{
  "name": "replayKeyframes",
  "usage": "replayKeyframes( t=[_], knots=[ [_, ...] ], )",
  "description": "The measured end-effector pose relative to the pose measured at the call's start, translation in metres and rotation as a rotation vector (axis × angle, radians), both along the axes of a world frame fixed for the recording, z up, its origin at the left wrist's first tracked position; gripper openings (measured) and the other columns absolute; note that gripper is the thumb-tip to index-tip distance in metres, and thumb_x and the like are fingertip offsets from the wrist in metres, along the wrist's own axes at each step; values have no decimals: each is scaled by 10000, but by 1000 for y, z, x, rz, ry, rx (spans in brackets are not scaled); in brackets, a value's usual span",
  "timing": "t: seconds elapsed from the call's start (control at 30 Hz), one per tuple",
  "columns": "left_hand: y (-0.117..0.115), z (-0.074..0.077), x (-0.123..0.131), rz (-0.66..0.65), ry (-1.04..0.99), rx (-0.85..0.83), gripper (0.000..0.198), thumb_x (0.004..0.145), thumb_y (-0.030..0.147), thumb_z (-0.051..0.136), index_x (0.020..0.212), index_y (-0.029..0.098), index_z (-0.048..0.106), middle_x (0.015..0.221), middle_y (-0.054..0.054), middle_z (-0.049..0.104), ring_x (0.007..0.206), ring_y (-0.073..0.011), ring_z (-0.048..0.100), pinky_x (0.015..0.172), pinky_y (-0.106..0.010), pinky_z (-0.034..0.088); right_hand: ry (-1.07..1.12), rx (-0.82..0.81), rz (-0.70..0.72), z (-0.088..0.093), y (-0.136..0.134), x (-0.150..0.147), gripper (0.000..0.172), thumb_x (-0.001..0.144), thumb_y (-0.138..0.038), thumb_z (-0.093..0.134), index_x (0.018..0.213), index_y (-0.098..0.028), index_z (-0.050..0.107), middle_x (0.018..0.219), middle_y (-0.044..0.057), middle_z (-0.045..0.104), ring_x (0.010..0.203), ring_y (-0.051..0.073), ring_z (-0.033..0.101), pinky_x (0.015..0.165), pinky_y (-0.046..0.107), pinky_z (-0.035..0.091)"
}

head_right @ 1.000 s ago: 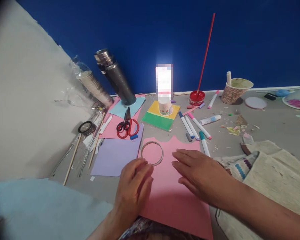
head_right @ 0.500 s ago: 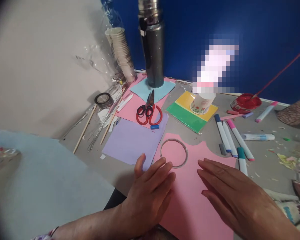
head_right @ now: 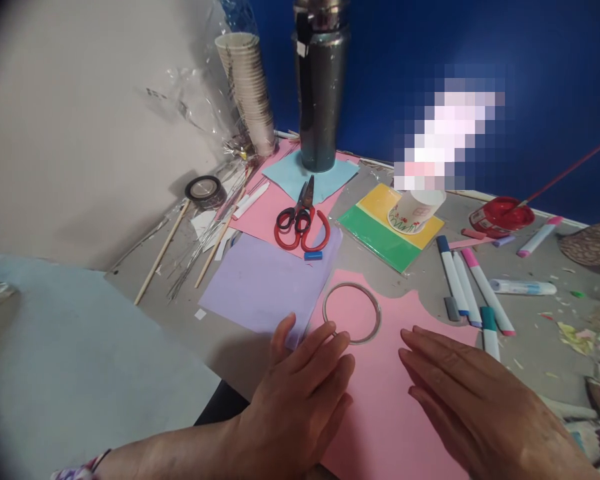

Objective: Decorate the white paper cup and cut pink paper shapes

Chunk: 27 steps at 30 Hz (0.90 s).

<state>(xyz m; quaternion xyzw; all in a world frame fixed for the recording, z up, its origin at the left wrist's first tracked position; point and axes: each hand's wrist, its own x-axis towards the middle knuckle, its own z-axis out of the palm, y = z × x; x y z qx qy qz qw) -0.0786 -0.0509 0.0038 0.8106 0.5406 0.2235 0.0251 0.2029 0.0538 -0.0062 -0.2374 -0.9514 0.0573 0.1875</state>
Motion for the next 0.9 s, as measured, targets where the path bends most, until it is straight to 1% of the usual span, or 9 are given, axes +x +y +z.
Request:
replayKeyframes(
  t=[0.1,0.23,0.3,0.43,0.57,0.7,0.8,0.9],
  knots=[
    [1,-1,1,-6,4,-10,263,1037,291,542,1204,159,696,1426,-67,661,1428,-241,491,1304,-533,-113,-25,23,-12,3,-5,3,450,962,-229,664,1411,-256,652,1382,48,724,1242,268,698,1091,406,531],
    [2,-2,3,-7,-4,-13,236,1034,285,538,1163,174,700,1426,-64,656,1434,-231,483,1304,-510,-121,-52,29,-27,7,-9,6,395,954,-266,678,1349,-273,684,1351,24,743,1172,263,733,1026,403,559],
    [2,-1,4,-3,-5,-16,244,1033,287,536,1178,170,694,1422,-70,658,1431,-229,484,1300,-503,-134,-50,33,-34,10,-9,5,368,967,-265,655,1334,-261,685,1352,28,742,1162,257,736,1005,399,562],
    [1,-1,4,-8,-11,-34,295,1033,285,538,1266,157,666,1430,-77,656,1433,-225,482,1300,-488,-130,-64,63,-38,15,-7,-1,323,982,-271,636,1296,-235,700,1328,48,755,1132,257,749,977,409,574],
    [2,-3,5,21,-72,-15,349,1011,280,578,1327,144,640,1396,-77,684,1408,-210,518,1311,-455,-82,-52,87,-33,23,-8,-9,279,981,-272,654,1248,-228,720,1299,62,771,1115,257,761,938,392,607],
    [3,-4,4,30,-141,17,345,989,246,603,1312,138,654,1373,-86,707,1369,-210,565,1318,-433,-15,-91,81,-60,30,-10,-16,252,992,-251,629,1216,-207,736,1305,88,766,1125,252,763,942,371,624],
    [5,-6,5,31,-159,42,346,985,244,608,1308,135,662,1352,-97,722,1336,-216,597,1317,-425,33,-147,44,-81,31,-13,-18,261,1002,-244,587,1211,-194,737,1323,107,756,1137,261,761,936,393,638],
    [8,-13,4,34,-151,86,390,985,258,602,1355,142,645,1318,-116,736,1307,-231,619,1311,-437,95,-169,-15,-111,29,-15,-19,283,1007,-212,538,1209,-185,734,1365,119,732,1191,278,738,966,441,636]
  ],
)
